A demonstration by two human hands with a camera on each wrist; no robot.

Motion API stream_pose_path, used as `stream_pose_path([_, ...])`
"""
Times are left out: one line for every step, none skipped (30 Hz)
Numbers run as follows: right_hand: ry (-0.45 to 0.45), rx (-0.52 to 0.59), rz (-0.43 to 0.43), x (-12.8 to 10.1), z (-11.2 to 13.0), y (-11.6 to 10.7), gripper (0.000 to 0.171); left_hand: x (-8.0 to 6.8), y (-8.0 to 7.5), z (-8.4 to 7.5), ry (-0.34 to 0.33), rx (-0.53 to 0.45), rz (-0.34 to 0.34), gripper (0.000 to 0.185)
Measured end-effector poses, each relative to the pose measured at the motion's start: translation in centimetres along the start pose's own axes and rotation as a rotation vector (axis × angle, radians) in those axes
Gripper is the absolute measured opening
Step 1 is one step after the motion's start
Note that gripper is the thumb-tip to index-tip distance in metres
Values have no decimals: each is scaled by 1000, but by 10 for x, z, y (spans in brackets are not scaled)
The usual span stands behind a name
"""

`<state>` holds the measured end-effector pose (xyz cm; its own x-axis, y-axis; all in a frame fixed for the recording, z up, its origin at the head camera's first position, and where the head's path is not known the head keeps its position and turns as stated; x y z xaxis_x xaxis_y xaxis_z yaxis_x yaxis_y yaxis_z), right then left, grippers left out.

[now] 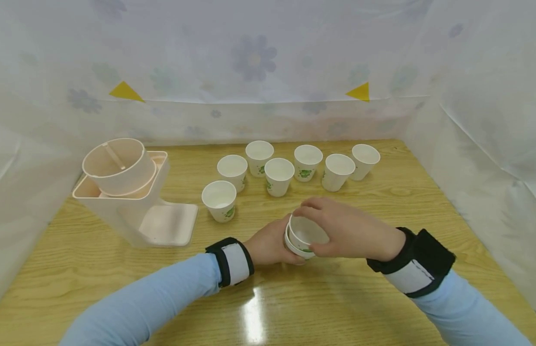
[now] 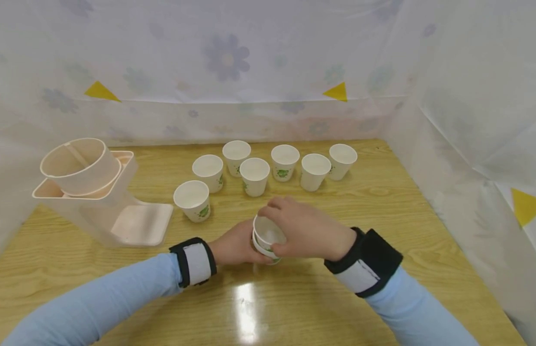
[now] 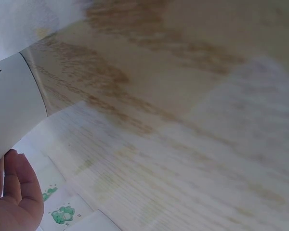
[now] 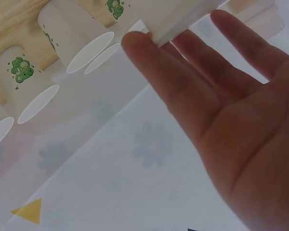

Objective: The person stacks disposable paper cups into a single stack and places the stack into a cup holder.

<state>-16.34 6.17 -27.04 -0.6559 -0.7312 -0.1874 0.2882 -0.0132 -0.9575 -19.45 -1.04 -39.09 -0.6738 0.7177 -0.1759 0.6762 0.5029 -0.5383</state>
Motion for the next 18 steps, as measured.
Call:
stream_pose_path([-3, -1, 2, 0, 0, 1, 49, 0, 0, 0, -2, 3, 1, 89])
stream_pose_path([-1, 3, 10, 1, 0, 2, 50, 0, 0, 0, -5, 4, 2, 90])
stream_pose_path([2, 7, 18, 1, 0, 3, 50, 0, 0, 0, -8, 6, 2, 90])
stream_pose_path([1, 10, 24, 2, 0, 3, 51, 0, 0, 1, -10, 6, 3, 91])
stream_pose_path([4, 12, 28, 2, -1, 4, 51, 0, 0, 1, -11, 7, 3, 91])
stream_pose_path([5, 15, 34, 2, -1, 5, 52, 0, 0, 1, -12, 7, 3, 91])
stream_pose_path([6, 17, 37, 2, -1, 5, 52, 0, 0, 1, -15, 8, 3, 92])
stream_pose_path([5, 20, 39, 2, -1, 5, 52, 0, 0, 2, -15, 8, 4, 92])
stream_pose_path([2, 19, 38, 2, -1, 5, 52, 0, 0, 2, -15, 9, 3, 92])
stream_pose_path([1, 20, 37, 3, -1, 6, 52, 0, 0, 2, -15, 11, 3, 92])
stream_pose_path([0, 20, 38, 3, -1, 6, 52, 0, 0, 2, -15, 12, 3, 92])
stream_pose_path([-1, 21, 40, 3, -1, 6, 52, 0, 0, 2, -16, 14, 3, 91])
stream_pose_path([-3, 21, 40, 3, -1, 6, 52, 0, 0, 1, -16, 15, 4, 91])
stream_pose_path([-5, 20, 41, 4, -1, 7, 52, 0, 0, 1, -16, 15, 5, 91])
stream_pose_path([-6, 20, 42, 4, -1, 7, 52, 0, 0, 1, -16, 16, 7, 91])
stream_pose_path([-4, 20, 43, 4, -1, 7, 52, 0, 0, 1, -16, 16, 8, 91])
stream_pose_path([-7, 20, 45, 4, -1, 8, 52, 0, 0, 1, -16, 15, 9, 90])
stream_pose_path([-8, 17, 44, 4, -1, 8, 52, 0, 0, 1, -17, 14, 9, 90])
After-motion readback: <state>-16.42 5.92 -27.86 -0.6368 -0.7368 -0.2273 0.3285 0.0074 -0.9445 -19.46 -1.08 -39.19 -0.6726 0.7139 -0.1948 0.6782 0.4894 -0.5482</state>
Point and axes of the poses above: each hand's wrist, its own x-axis towards the middle knuckle, its own y-axis out of the palm, z = x × y, the point moved 8 cm from there along x, towards the middle knuckle, and after that the axes turned 10 degrees about z, right-handed, at the moved point
